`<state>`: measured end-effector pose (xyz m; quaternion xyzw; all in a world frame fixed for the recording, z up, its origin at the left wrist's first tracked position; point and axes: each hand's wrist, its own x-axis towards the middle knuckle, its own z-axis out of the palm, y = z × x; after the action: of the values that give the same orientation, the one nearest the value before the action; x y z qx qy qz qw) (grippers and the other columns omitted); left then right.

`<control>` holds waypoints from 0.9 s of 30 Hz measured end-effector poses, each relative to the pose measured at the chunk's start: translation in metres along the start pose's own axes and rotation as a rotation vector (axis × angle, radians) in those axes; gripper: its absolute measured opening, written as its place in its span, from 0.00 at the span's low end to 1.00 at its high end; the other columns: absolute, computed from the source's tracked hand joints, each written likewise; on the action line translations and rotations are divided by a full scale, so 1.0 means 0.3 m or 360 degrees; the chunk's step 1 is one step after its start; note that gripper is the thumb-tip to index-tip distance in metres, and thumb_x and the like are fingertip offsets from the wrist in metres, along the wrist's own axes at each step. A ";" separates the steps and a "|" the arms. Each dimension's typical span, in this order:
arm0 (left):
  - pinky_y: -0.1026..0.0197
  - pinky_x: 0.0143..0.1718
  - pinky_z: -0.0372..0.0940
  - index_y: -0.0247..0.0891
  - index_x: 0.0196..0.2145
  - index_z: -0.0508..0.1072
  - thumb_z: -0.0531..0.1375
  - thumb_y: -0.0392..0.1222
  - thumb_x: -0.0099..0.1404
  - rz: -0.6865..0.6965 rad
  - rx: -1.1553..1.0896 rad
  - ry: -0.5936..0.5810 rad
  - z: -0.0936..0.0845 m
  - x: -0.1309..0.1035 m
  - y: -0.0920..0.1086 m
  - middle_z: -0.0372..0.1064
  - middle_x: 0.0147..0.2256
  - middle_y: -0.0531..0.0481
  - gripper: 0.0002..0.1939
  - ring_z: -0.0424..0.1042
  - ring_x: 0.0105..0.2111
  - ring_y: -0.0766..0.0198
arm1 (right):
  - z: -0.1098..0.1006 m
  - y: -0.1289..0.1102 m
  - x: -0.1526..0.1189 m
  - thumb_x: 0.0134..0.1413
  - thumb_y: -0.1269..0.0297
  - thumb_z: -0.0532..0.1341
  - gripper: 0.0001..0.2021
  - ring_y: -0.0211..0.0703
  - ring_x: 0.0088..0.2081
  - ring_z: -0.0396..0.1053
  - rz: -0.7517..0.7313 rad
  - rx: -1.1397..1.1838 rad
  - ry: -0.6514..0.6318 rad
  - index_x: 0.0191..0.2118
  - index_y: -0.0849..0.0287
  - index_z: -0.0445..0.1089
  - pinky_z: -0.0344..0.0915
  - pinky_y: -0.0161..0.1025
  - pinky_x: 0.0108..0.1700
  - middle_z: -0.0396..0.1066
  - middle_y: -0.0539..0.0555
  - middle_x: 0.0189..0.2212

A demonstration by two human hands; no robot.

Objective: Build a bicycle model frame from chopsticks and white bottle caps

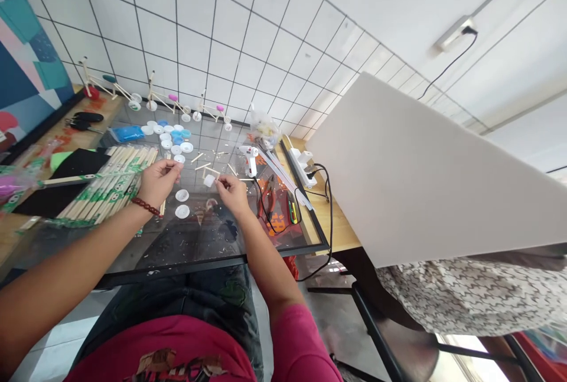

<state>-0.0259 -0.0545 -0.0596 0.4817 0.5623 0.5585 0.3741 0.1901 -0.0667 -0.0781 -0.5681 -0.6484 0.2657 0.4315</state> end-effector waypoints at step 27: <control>0.57 0.32 0.70 0.43 0.31 0.78 0.64 0.58 0.59 -0.0021 0.0068 -0.0108 0.022 -0.013 -0.031 0.74 0.26 0.49 0.16 0.75 0.29 0.57 | 0.130 0.053 0.566 0.61 0.64 0.64 0.08 0.47 0.38 0.77 0.0142 -0.0503 0.0026 0.36 0.57 0.81 0.71 0.42 0.49 0.80 0.53 0.31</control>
<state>-0.0197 -0.0557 -0.0699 0.5043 0.5643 0.5273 0.3863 0.1675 0.1066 -0.0668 -0.6594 -0.6526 0.1747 0.3299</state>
